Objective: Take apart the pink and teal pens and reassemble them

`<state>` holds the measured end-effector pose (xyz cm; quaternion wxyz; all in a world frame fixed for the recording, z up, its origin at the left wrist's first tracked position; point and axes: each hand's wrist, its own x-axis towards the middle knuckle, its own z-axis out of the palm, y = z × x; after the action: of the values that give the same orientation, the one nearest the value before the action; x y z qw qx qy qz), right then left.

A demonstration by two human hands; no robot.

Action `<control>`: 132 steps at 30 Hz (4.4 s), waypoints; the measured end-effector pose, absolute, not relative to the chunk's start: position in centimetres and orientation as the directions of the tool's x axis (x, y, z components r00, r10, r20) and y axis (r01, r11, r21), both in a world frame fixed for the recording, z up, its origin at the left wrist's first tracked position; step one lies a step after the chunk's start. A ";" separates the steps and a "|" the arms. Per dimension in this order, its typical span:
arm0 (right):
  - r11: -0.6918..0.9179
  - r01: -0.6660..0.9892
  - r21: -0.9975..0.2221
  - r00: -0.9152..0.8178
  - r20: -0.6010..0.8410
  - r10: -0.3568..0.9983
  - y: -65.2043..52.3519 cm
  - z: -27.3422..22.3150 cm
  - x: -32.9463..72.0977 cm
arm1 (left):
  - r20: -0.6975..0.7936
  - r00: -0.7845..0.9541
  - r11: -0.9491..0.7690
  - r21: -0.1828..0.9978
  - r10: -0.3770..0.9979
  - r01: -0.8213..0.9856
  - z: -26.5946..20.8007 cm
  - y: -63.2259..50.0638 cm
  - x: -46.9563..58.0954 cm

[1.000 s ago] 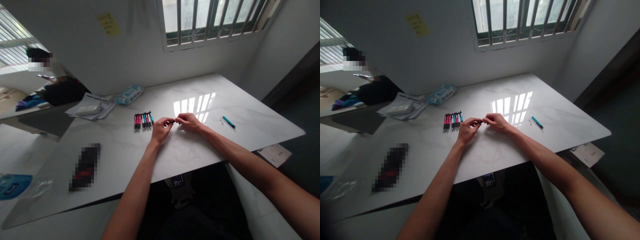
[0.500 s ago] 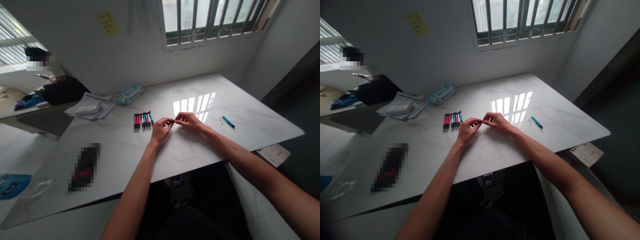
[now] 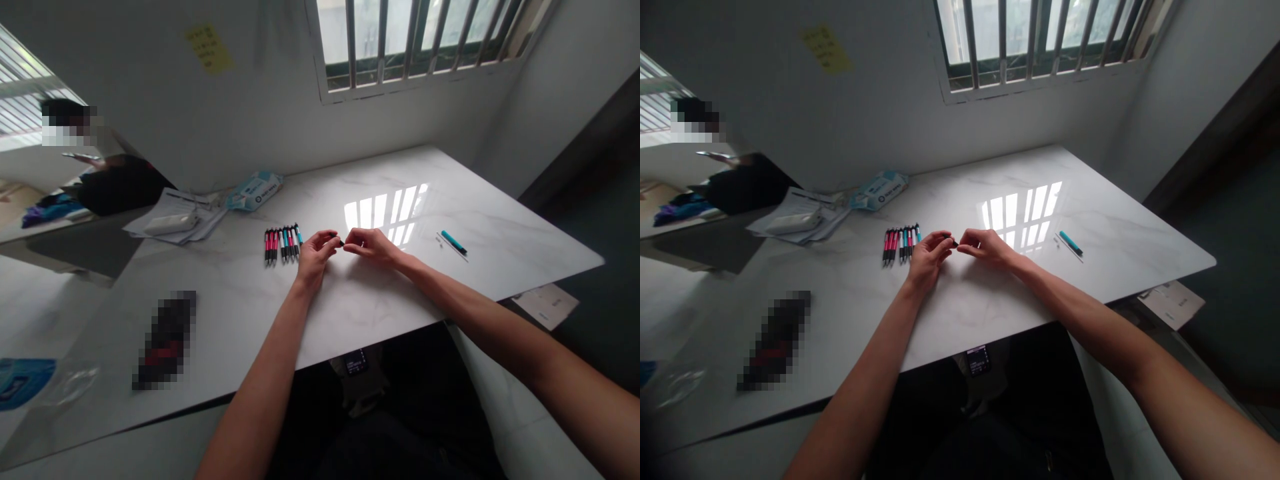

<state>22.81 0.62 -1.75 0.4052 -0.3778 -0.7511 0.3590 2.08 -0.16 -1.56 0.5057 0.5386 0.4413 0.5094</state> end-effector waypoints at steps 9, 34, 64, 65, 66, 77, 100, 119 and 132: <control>0.580 0.343 -0.738 -0.417 0.433 0.799 0.2 0.8 26.0 | 0.019 0.092 -0.003 0.984 0.996 -0.178 -1.3 0.0 1.2; 0.429 0.822 -0.373 -0.509 -0.145 0.849 -2.9 1.5 48.7 | -0.108 0.116 0.137 0.947 0.987 -0.289 -0.1 -1.0 1.8; 0.670 0.483 -0.564 -0.565 0.384 0.730 -5.9 1.9 24.7 | -0.098 0.301 0.172 0.958 0.949 -0.229 -0.9 -1.5 2.2; 0.652 0.506 -0.565 -0.539 0.383 0.750 -6.0 1.8 25.5 | -0.093 0.290 0.161 0.962 0.952 -0.222 -0.8 -1.5 2.2; 0.631 0.535 -0.562 -0.504 0.386 0.772 -6.2 1.6 26.6 | -0.091 0.275 0.154 0.964 0.957 -0.217 -0.7 -1.5 2.2; 0.218 0.874 -0.433 0.018 0.479 0.878 -8.1 -2.2 44.1 | -0.067 0.227 0.135 0.944 0.972 -0.302 -0.2 -1.2 2.4; 0.325 0.881 -0.344 -0.171 0.409 0.896 -5.4 -3.3 41.5 | -0.060 0.189 0.114 0.951 0.980 -0.289 -0.2 -1.5 2.1; 0.509 0.765 -0.394 -0.410 0.312 0.857 -3.2 -1.0 35.1 | -0.054 0.193 0.110 0.949 0.980 -0.295 -0.2 -1.3 2.1; 0.364 0.812 -0.456 -0.238 0.311 0.920 -9.1 -2.3 37.7 | -0.051 0.186 0.104 0.950 0.981 -0.293 -0.4 -1.1 2.1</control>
<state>37.68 -9.08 -2.34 0.2702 -0.5549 -0.7805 0.1001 2.13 -1.12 -0.36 0.6319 0.4400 0.3911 0.5041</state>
